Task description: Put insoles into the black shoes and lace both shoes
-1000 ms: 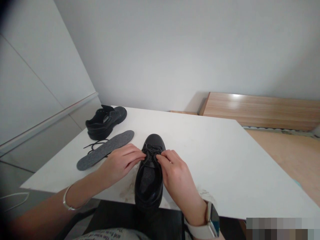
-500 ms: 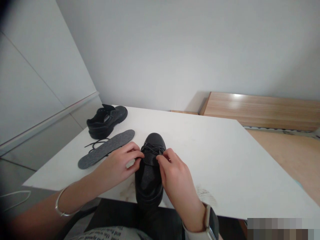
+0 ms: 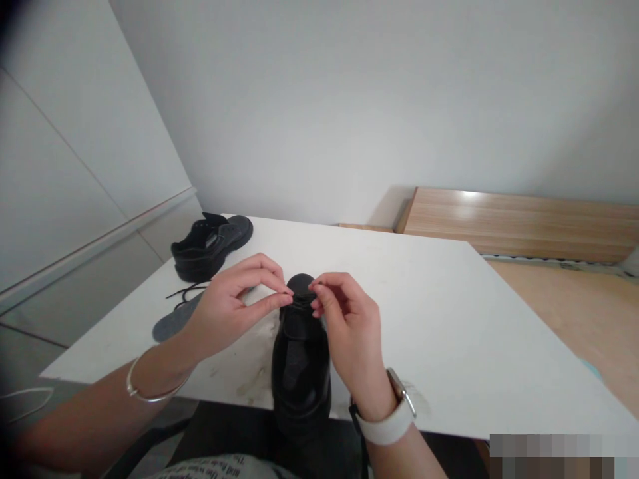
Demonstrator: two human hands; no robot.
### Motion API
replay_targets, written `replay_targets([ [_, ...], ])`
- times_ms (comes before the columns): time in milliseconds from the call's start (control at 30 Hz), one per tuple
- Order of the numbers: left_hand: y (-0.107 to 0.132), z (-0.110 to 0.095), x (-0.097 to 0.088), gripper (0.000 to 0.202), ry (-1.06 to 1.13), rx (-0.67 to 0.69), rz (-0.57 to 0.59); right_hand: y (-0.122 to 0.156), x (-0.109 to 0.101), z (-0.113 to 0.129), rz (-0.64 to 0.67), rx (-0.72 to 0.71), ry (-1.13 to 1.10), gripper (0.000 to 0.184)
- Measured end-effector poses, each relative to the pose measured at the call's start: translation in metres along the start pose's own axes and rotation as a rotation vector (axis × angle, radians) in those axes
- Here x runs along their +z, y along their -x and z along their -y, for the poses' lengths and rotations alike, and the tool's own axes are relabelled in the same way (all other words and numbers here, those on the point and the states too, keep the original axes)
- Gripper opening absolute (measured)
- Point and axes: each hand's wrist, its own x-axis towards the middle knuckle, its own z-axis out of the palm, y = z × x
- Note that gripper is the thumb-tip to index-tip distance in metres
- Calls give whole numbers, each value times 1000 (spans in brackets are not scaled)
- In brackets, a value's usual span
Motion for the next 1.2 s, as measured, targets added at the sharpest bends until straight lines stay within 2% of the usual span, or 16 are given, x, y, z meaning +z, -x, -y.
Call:
replay_targets([
  [167, 5, 7, 7, 6, 125, -50, -7, 4, 6, 0, 166, 123, -113, 8],
  [367, 4, 17, 10, 5, 212, -63, -49, 4, 7, 1, 283, 272, -178, 16],
  [433, 3, 20, 12, 4, 260, -79, -52, 6, 10, 0, 275, 277, -174, 17],
  [500, 4, 23, 13, 12, 355, -126, -29, 7, 15, -2, 201, 241, -175, 16],
  [567, 6, 25, 14, 22, 411, -212, 49, 8, 19, -5, 94, 186, -187, 14],
  [667, 12, 28, 14, 8, 273, -293, 170, 9, 25, -11, -26, 115, -209, 9],
  [733, 14, 31, 15, 11, 175, -305, 173, 11, 29, -13, -89, 64, -188, 6],
  [867, 15, 36, 18, 17, 172, -353, 133, 17, 34, -15, -233, -118, -68, 7],
  [933, 14, 37, 20, 18, 154, -324, 138, 18, 34, -14, -182, -172, -7, 9],
  [1033, 14, 38, 22, 24, 73, -248, 161, 16, 33, -9, -21, -172, 80, 12],
  [1100, 14, 38, 22, 29, 62, -248, 186, 12, 32, -4, 51, -200, 116, 14],
  [1200, 14, 38, 22, 28, 160, -280, 224, 9, 28, 3, 134, -283, 147, 17],
])
